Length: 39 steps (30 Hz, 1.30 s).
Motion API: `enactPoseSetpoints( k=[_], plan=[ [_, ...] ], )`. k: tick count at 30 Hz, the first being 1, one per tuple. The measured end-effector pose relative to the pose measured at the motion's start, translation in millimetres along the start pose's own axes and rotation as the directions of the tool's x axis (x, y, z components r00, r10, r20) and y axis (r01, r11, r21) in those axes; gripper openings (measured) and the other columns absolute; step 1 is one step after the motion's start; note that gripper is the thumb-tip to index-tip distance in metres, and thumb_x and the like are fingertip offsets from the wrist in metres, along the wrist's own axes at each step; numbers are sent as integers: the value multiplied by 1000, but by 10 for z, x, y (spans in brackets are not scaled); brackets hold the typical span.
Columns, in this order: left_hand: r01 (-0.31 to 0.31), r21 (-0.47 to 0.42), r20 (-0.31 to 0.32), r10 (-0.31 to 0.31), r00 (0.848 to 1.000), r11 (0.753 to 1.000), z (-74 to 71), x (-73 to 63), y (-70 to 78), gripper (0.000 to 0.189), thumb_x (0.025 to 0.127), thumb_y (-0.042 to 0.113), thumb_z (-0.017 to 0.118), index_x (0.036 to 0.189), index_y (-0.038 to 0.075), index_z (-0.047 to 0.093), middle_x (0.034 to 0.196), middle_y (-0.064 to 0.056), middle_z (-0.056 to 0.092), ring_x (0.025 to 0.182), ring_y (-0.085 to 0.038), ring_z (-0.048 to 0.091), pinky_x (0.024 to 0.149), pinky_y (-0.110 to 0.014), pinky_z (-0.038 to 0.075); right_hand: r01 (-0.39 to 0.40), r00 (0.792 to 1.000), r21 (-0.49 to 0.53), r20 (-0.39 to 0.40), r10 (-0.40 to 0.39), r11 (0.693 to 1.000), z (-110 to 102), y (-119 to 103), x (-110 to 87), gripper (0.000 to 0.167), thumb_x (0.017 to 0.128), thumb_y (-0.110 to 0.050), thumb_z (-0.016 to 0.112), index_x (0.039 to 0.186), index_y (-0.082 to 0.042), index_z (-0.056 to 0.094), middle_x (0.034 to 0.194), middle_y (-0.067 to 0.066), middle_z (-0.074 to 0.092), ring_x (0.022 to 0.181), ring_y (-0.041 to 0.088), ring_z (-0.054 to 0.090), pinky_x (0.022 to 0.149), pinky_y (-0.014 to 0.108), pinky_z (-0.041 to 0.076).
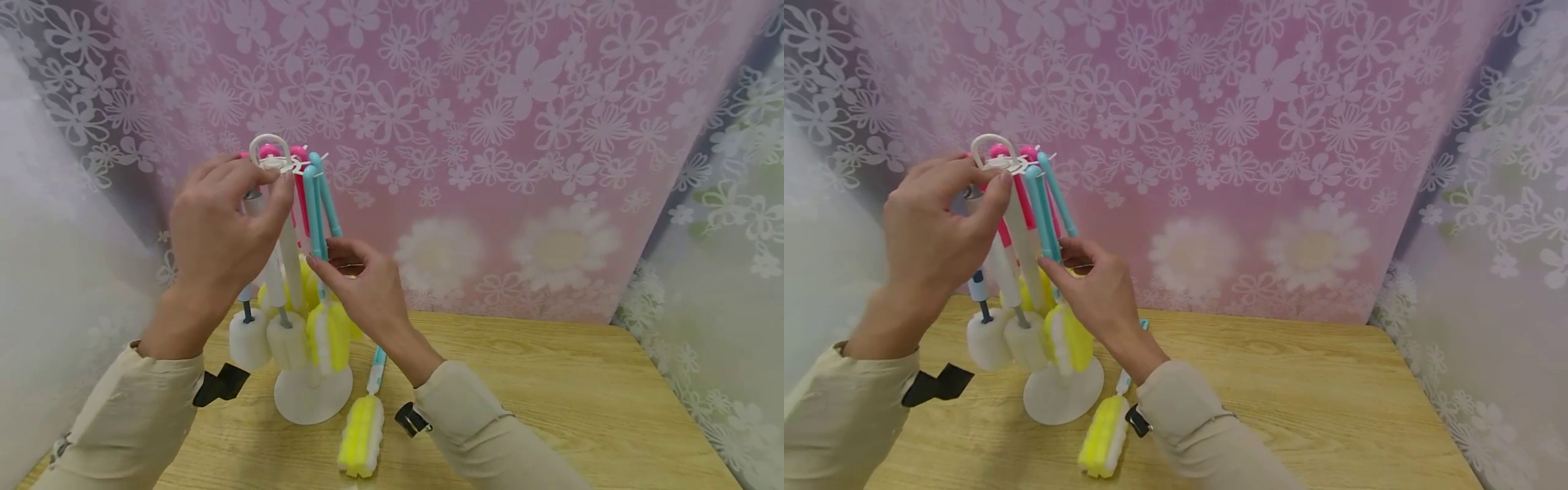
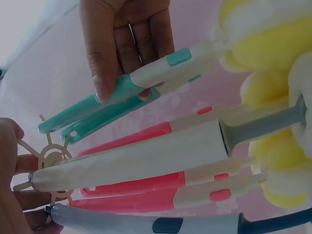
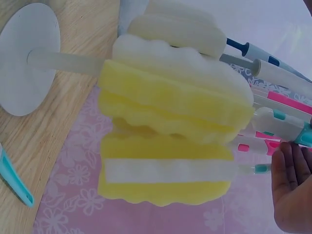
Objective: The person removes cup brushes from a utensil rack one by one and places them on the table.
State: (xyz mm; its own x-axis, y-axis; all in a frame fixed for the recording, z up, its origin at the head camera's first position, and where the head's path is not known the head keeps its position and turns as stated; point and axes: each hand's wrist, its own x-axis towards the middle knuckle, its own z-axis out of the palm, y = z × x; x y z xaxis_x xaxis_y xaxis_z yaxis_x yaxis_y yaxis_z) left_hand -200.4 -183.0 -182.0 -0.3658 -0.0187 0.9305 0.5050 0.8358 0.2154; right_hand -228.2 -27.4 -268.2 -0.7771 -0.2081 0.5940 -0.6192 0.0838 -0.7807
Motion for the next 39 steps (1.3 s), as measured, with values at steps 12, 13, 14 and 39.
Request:
enactPoseSetpoints(
  k=[12,13,14,39],
  plan=[
    [-19,55,-20,21,1000,998,81,-28,31,30,89,27,56,91,3,74,92,-12,72,109,-30,60,96,-50,41,2,1000,36,-12,-2,999,-102,-23,-44,29,86,-24,72,107,-5,68,93,0,69,82,11,65,76,26,54],
    [-18,63,-17,19,1000,998,82,-31,32,30,89,28,56,91,3,74,93,-11,72,110,-30,60,96,-50,41,5,1000,51,-13,-5,999,-118,-29,-51,28,86,-23,72,107,-5,68,93,0,69,82,11,65,76,27,54],
    [-16,70,-14,17,1000,997,82,-34,32,31,90,28,56,91,3,74,93,-11,72,111,-30,59,96,-51,40,13,1000,66,-17,-12,998,-137,-39,-58,28,86,-22,72,106,-4,68,93,1,69,82,12,65,76,28,54],
    [-3,72,-74,9,997,997,71,-40,36,33,89,29,53,87,2,72,93,-13,71,110,-28,59,95,-49,41,-590,799,92,-80,597,802,-981,857,-543,29,83,-25,74,97,-1,69,84,11,69,71,23,67,68,36,57]
  ],
)
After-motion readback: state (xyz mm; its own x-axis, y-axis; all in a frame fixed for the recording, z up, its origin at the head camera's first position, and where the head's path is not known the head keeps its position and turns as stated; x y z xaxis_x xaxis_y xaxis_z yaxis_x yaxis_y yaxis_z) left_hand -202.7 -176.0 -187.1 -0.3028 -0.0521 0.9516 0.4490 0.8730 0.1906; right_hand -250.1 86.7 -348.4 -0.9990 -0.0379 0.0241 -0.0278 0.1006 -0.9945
